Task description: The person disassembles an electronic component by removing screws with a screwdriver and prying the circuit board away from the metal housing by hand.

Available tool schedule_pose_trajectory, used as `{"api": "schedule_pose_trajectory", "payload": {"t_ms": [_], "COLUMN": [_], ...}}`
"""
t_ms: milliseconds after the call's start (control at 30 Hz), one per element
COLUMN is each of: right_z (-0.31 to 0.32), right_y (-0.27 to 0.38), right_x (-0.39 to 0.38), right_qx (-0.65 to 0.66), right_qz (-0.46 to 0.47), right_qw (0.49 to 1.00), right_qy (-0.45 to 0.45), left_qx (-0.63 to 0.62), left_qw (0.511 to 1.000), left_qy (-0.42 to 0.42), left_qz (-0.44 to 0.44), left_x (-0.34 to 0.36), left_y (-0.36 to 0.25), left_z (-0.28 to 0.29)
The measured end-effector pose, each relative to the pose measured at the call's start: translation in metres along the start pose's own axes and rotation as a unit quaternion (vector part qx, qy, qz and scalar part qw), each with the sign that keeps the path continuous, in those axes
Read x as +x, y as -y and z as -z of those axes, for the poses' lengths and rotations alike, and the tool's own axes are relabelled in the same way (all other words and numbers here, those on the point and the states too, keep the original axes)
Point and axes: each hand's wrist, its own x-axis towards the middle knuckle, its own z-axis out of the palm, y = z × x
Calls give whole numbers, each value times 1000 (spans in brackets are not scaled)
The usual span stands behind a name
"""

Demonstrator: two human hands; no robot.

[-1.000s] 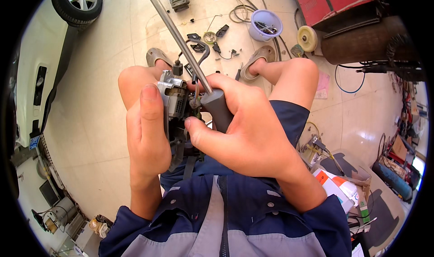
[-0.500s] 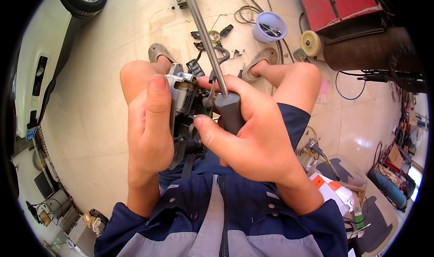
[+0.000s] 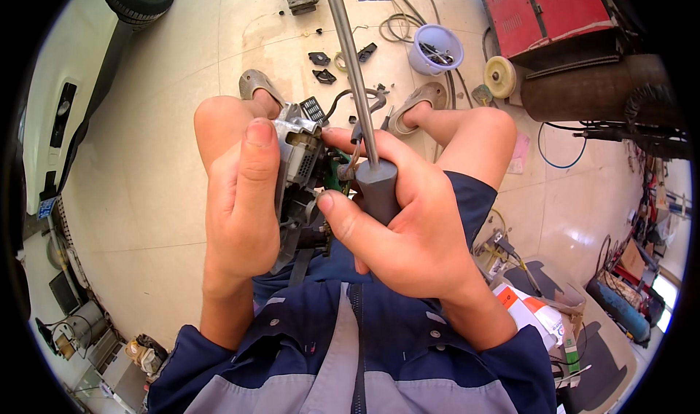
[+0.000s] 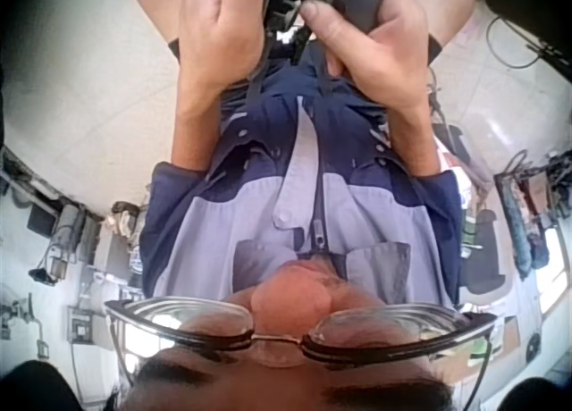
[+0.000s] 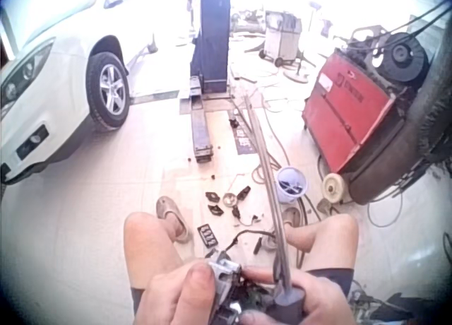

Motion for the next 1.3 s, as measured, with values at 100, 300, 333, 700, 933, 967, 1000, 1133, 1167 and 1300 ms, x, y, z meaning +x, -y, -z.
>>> {"api": "schedule_pose_trajectory", "payload": {"t_ms": [100, 300, 333, 700, 933, 967, 1000, 1133, 1167, 1300], "right_z": [0, -1, -1, -2, 9, 11, 12, 16, 15, 13], "right_y": [-1, -1, -2, -6, -14, -15, -17, -19, -20, -15], "right_x": [0, -3, -3, -5, -2, -2, 0, 3, 5, 7], "right_qx": [5, 14, 13, 18, -198, -199, -201, -179, -154, -54], "right_qz": [0, 6, 9, -9, 49, 64, 79, 110, 118, 112], "right_qw": [1000, 1000, 1000, 999, 979, 978, 976, 978, 981, 992], "right_qy": [-2, -9, -8, -26, -25, -24, -22, -16, -18, 2], "left_qx": [17, -24, -27, -62, -66, -71, -76, -131, -154, -192], "left_qw": [1000, 1000, 1000, 996, 989, 983, 976, 969, 967, 970], "left_qy": [2, 3, 4, 21, 84, 106, 129, 124, 119, 46], "left_qz": [-15, 10, 13, 57, 104, 132, 159, 168, 165, 141], "left_x": [1, 1, 1, 3, 1, 2, 3, 3, 2, -3], "left_y": [-2, -2, -2, 4, 16, 9, 5, 4, 5, 0], "left_z": [2, -1, -1, -2, 8, 10, 10, 8, 6, -8]}}
